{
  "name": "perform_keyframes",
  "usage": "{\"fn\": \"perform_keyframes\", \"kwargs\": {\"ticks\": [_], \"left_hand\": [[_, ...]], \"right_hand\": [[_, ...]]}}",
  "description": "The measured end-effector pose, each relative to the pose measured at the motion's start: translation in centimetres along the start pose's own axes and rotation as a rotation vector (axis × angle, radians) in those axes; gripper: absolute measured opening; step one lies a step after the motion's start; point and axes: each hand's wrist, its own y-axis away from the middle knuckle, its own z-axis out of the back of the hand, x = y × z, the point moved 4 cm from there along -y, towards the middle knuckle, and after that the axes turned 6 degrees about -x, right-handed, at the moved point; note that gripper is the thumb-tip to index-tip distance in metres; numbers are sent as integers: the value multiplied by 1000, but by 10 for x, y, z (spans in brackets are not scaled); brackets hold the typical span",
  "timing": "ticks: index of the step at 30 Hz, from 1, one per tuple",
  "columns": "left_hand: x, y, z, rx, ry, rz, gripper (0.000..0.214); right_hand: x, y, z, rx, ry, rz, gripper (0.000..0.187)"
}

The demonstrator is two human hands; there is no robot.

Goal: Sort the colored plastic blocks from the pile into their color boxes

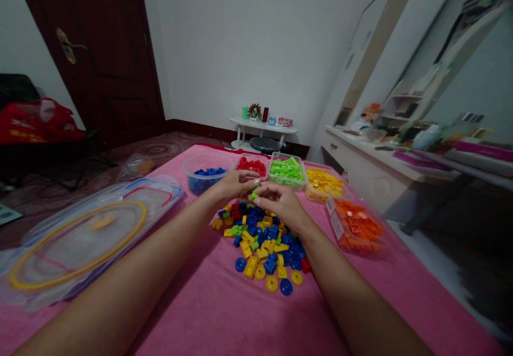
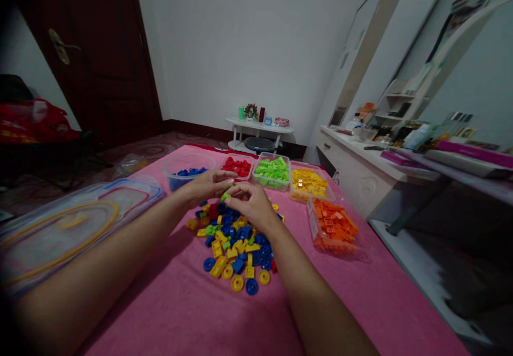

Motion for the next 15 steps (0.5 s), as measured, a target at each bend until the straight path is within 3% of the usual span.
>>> {"fn": "perform_keyframes", "kwargs": {"ticks": [5,11,15], "left_hand": [[0,-3,4,-110,-128,2,43],[-2,-12,22,-199,-379,-53,21],[1,-12,25,-163,-544,-63,19]], "right_hand": [[-8,-8,14,-106,72,-81,20],[-33,-57,78,-413,242,-270,16],[-38,-91,116,-550,419,-236,17]]}}
